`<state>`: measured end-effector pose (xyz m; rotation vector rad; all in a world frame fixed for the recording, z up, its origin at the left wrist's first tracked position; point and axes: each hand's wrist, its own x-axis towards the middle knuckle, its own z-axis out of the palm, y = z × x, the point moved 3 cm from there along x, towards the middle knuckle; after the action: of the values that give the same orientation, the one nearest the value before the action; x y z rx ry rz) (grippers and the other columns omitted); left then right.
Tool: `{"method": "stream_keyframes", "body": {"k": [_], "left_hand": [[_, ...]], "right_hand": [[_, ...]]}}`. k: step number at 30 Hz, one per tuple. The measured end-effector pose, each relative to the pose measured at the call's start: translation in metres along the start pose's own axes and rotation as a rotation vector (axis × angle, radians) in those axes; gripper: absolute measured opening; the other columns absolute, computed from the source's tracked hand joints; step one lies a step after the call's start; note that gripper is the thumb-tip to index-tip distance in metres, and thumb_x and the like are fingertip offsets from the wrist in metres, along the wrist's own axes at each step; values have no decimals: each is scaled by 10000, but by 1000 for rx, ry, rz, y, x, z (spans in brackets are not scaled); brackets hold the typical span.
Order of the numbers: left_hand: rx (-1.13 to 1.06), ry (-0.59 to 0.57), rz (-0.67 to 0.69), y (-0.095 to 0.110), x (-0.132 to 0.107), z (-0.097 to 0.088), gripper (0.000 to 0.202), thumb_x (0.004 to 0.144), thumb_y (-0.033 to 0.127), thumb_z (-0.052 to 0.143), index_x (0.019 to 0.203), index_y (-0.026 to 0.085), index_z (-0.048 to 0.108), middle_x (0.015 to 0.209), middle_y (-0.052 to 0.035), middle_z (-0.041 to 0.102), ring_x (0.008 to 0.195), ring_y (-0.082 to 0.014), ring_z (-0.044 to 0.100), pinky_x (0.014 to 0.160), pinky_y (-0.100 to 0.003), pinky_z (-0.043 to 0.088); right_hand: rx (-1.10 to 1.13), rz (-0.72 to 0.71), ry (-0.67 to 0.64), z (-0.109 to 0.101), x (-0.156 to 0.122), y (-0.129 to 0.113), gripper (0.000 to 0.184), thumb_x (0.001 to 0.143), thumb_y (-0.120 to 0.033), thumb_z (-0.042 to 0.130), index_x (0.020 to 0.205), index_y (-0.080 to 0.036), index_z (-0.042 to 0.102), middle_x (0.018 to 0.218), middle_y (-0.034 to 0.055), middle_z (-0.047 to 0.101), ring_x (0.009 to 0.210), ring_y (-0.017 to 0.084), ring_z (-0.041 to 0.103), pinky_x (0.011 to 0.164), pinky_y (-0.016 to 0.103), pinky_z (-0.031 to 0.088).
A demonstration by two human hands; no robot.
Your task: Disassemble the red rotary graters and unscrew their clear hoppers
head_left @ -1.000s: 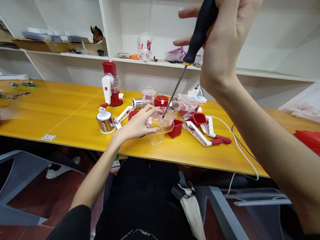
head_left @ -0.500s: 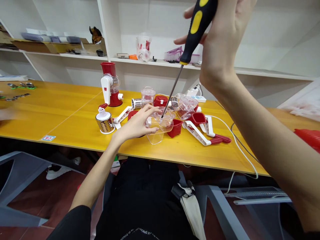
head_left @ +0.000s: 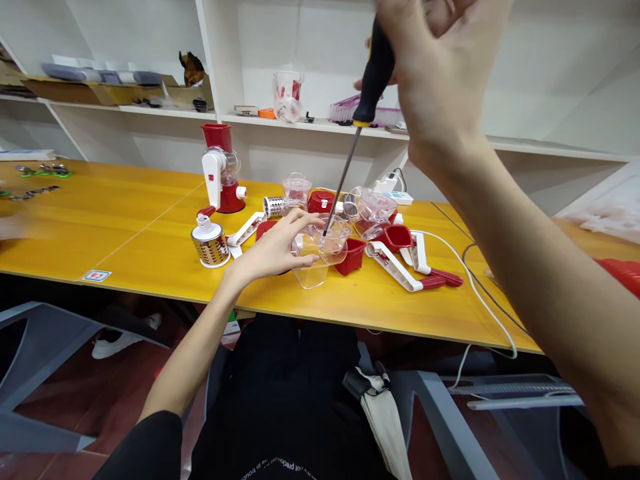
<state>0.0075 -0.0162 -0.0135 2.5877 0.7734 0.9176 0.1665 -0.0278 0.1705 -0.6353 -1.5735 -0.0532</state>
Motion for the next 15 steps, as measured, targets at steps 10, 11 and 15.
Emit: {"method": "stream_keyframes", "body": {"k": [10,11,15], "left_hand": [[1,5,11,-2,0,1,523,836,211,703,1322,265,516,1378,-76,513,1321,-249,531,1154,-460,428],[0,6,10,-1,0,1,530,832,208,705,1323,262,516,1379,-77,513,1321,-250,530,1155,-459,427],[-1,4,0,-1,0,0,528,829,213,705,1322,257,521,1380,-79,514,1321,-257,532,1155,-460,427]], "right_hand": [[-13,35,-52,-6,-4,-3,380,807,-270,630,1159,-184,513,1258,-61,560,823,-16,564,591,170,571],[-9,39,-46,-6,-4,-2,386,804,-270,630,1160,-185,507,1255,-63,560,817,-17,560,604,177,578],[-11,54,-33,-7,-3,0,418,784,-272,634,1171,-202,495,1253,-61,550,872,3,578,608,174,573]]}}
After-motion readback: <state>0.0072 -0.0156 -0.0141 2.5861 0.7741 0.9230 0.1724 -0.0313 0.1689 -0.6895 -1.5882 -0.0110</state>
